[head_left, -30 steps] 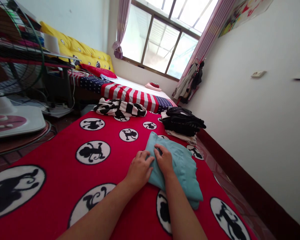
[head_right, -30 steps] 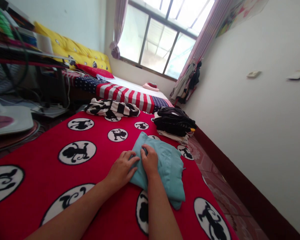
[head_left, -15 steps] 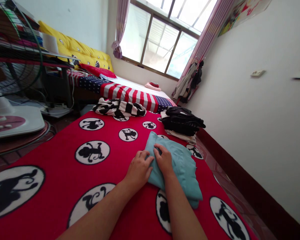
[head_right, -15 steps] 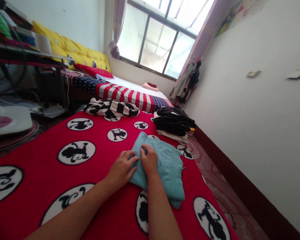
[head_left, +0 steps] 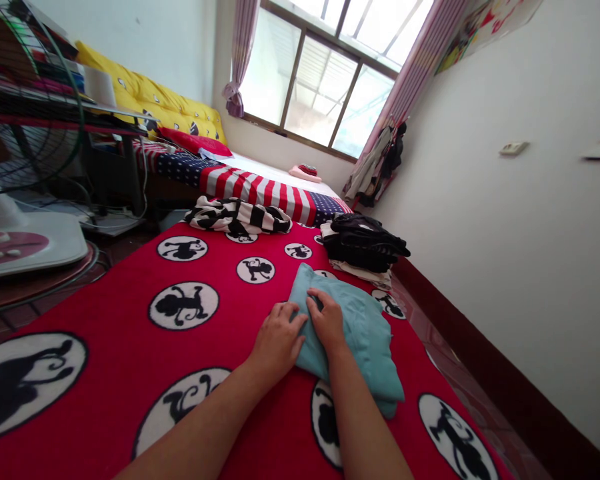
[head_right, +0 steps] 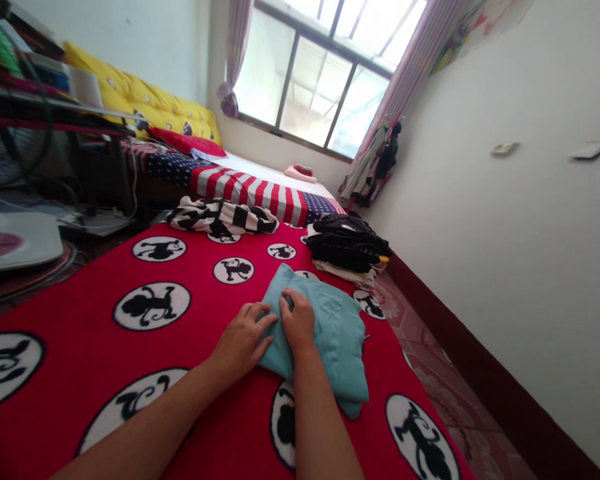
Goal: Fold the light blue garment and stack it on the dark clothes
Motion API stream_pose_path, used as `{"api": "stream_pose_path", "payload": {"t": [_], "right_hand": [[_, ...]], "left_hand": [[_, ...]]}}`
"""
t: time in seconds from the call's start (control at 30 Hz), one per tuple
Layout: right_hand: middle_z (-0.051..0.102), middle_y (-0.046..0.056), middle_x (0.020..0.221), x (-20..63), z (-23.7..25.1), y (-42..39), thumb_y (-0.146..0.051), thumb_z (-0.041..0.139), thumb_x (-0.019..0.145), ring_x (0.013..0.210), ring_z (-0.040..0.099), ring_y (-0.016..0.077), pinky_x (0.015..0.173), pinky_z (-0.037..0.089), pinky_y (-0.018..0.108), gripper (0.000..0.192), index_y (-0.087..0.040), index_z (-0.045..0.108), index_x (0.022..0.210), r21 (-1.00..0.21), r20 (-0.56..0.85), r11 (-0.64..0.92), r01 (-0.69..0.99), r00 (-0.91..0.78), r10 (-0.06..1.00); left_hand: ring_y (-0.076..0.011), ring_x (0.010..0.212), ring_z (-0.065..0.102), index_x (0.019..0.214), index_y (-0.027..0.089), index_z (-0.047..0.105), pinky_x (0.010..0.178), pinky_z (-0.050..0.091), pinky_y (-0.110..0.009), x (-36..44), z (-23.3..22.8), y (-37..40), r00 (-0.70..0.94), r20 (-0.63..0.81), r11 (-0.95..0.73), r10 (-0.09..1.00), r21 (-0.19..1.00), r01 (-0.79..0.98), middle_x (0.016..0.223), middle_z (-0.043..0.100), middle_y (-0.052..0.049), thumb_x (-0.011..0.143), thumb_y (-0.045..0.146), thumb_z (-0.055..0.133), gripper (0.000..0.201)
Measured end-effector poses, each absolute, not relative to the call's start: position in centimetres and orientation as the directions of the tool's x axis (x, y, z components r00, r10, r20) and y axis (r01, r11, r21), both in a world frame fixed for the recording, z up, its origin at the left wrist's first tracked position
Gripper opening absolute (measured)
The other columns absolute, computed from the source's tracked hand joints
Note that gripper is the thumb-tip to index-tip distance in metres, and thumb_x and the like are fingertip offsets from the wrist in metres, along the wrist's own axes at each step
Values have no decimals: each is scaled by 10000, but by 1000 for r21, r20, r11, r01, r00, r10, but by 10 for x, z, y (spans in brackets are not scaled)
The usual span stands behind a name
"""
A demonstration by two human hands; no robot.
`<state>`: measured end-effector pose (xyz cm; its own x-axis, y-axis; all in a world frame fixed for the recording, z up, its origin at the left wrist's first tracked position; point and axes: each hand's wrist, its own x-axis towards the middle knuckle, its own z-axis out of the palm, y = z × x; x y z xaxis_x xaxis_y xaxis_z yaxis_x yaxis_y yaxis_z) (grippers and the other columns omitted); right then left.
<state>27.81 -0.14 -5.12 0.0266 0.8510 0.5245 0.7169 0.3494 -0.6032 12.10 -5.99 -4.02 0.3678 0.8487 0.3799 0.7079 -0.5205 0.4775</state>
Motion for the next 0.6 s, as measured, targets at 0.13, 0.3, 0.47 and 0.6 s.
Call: {"api": "stream_pose_path", "payload": {"t": [0.13,0.3,0.47,0.6], "right_hand": [[704,73,1097,278,-51,-2,-258,534,843,1062,624,229,983,452,392,232,-212,691,1008,-604,527,350,716,29,849],[702,83,1107,277,-51,-2,-250,536,843,1068,624,230,984,452,389,235,-199,690,1013,-602,525,349,718,26,851],[703,89,1102,277,-50,-2,-245,537,842,1065,625,231,984,451,390,240,-183,691,1015,-598,528,348,722,28,849],[703,74,1107,277,-50,-3,-249,537,842,1067,625,228,985,451,391,235,-208,694,1013,-597,530,350,722,28,848]], "left_hand": [[-254,1198,405,1181,240,579,1016,412,-403,121,-41,-60,367,384,-523,847,480,705,1289,500,-66,833,198,564,351],[-255,1195,405,1181,244,578,1020,406,-411,121,-39,-61,371,371,-518,851,481,707,1294,498,-67,836,198,560,348],[-256,1197,402,1190,242,577,1021,406,-404,121,-38,-61,373,366,-516,853,476,712,1295,497,-63,838,202,557,355],[-256,1200,401,1188,248,577,1020,408,-403,121,-38,-61,373,358,-511,856,475,717,1300,496,-57,836,206,560,355]]}}
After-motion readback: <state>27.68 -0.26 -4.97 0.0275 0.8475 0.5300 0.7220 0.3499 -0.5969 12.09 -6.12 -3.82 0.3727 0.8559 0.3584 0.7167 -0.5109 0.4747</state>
